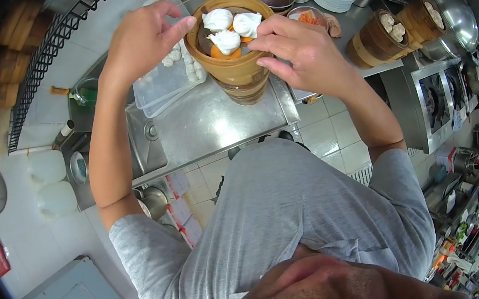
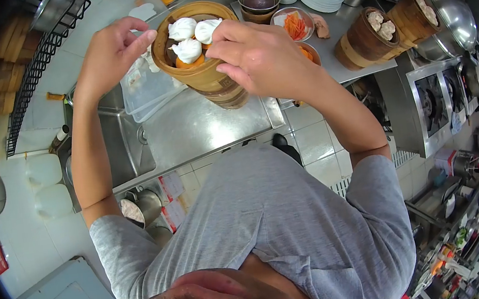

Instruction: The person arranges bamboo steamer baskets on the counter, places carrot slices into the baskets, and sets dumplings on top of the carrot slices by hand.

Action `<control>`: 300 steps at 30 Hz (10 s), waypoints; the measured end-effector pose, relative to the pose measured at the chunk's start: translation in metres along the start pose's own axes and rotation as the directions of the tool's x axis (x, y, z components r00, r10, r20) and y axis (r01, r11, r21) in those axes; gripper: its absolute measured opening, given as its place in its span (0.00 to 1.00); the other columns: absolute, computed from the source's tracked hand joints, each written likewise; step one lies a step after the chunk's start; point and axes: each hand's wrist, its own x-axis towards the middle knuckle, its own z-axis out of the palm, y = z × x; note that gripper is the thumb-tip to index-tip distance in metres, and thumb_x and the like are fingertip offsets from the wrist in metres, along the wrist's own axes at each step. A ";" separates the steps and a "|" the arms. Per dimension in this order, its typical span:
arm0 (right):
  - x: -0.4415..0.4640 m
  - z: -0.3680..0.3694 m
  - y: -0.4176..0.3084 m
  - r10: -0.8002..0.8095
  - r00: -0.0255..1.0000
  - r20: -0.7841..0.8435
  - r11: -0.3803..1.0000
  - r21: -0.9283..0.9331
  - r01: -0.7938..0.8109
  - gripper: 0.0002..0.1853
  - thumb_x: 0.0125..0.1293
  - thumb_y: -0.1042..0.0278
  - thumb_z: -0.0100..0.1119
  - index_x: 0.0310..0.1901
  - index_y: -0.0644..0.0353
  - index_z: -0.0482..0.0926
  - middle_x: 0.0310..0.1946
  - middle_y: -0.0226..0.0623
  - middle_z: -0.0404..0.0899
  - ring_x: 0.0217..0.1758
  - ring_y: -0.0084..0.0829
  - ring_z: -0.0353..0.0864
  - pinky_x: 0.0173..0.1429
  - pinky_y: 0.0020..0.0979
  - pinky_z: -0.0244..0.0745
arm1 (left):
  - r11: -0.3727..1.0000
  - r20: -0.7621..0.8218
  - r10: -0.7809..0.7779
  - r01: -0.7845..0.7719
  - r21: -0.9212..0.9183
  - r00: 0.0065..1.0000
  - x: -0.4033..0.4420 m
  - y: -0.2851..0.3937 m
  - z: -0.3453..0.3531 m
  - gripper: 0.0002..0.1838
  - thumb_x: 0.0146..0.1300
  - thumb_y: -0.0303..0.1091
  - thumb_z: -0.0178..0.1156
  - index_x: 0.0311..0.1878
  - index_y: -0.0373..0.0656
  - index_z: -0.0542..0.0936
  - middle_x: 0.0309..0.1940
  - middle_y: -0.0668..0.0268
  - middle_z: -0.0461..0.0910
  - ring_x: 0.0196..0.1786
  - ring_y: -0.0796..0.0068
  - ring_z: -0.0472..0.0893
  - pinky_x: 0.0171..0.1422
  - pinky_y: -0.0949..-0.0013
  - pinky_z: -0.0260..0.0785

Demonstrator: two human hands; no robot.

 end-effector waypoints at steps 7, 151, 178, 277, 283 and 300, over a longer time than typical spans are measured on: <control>0.007 0.000 0.002 -0.082 0.996 0.045 0.995 -0.048 0.084 0.13 0.54 0.73 0.74 0.41 0.59 0.83 0.42 0.31 0.80 0.46 0.37 0.84 0.45 0.38 0.81 | 0.922 0.326 -0.082 0.196 -0.334 0.942 0.016 -0.022 0.026 0.21 0.70 0.44 0.60 0.36 0.30 0.83 0.22 0.59 0.84 0.22 0.75 0.82 0.29 0.70 0.75; 0.030 0.001 0.014 0.237 0.971 0.033 0.966 -0.115 -0.231 0.23 0.53 0.60 0.79 0.50 0.56 0.84 0.42 0.33 0.87 0.41 0.36 0.84 0.47 0.36 0.80 | 0.947 -0.080 0.027 -0.051 -0.316 0.996 0.011 -0.093 0.040 0.15 0.60 0.36 0.74 0.46 0.39 0.84 0.34 0.65 0.85 0.36 0.75 0.83 0.43 0.69 0.77; -0.131 0.034 -0.032 0.834 0.550 -0.033 0.551 0.050 -0.833 0.12 0.56 0.73 0.78 0.42 0.60 0.86 0.35 0.29 0.86 0.29 0.20 0.77 0.33 0.24 0.72 | 0.769 0.142 -0.587 0.493 0.408 0.797 0.008 -0.348 0.276 0.26 0.55 0.48 0.72 0.56 0.48 0.85 0.57 0.57 0.83 0.57 0.55 0.84 0.58 0.52 0.77; -0.057 0.188 -0.098 0.564 0.764 0.313 0.773 0.124 -0.622 0.14 0.57 0.74 0.74 0.45 0.62 0.83 0.47 0.41 0.84 0.39 0.43 0.87 0.43 0.37 0.85 | 0.834 0.132 -0.475 0.397 0.384 0.870 0.028 -0.385 0.215 0.39 0.52 0.39 0.70 0.71 0.59 0.73 0.69 0.56 0.71 0.69 0.42 0.72 0.69 0.46 0.70; -0.069 0.188 -0.101 0.627 0.712 0.316 0.740 0.043 -0.671 0.15 0.58 0.73 0.73 0.46 0.62 0.83 0.48 0.41 0.84 0.39 0.44 0.88 0.44 0.37 0.85 | 0.874 0.165 -0.466 0.422 0.241 0.870 0.028 -0.399 0.254 0.33 0.59 0.39 0.67 0.70 0.60 0.75 0.68 0.54 0.70 0.69 0.42 0.71 0.71 0.45 0.70; 0.055 0.392 0.004 0.658 0.705 0.266 0.743 -0.078 -0.664 0.20 0.65 0.52 0.67 0.46 0.63 0.83 0.43 0.49 0.86 0.49 0.51 0.86 0.53 0.48 0.81 | 0.885 0.341 -0.335 0.418 -0.207 0.878 -0.087 -0.373 0.254 0.28 0.60 0.37 0.69 0.65 0.51 0.80 0.58 0.48 0.78 0.61 0.48 0.79 0.64 0.52 0.73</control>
